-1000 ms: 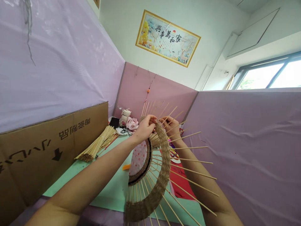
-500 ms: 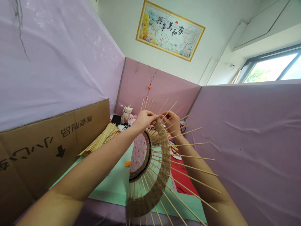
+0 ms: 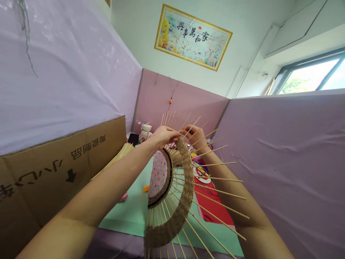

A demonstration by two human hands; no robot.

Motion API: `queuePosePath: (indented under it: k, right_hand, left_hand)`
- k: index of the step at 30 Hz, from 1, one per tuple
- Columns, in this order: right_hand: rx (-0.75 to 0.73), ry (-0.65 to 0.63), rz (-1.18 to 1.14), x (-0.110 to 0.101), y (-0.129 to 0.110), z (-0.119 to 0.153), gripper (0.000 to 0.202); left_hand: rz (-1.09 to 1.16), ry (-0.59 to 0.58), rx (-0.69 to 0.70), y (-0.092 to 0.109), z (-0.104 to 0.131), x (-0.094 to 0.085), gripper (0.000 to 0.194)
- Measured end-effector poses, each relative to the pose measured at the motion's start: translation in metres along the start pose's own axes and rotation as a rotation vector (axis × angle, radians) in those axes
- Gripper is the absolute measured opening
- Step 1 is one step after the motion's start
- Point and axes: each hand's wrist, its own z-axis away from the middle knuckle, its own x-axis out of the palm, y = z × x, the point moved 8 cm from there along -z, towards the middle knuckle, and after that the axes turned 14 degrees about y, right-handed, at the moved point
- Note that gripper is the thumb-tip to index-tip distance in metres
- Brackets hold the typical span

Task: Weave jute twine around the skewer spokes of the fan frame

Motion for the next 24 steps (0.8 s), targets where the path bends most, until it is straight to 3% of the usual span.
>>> queuePosePath:
  k: [8,14,24]
  right_hand:
    - [-0.042,-0.055,-0.050,-0.008,0.006,-0.003,0.019]
    - [-0.101,-0.017,-0.054,-0.030,0.028,-0.030,0.019]
    - [-0.209,0.281,-0.104,-0.038,-0.019,-0.081,0.016]
  left_hand:
    - [0.070,0.101,0.040,-0.009,0.000,-0.005,0.018]
    - [0.081,0.156,0.062,-0.010,-0.002,-0.011,0.016]
    - [0.030,0.149,0.078,-0.009,0.000,-0.003,0.016]
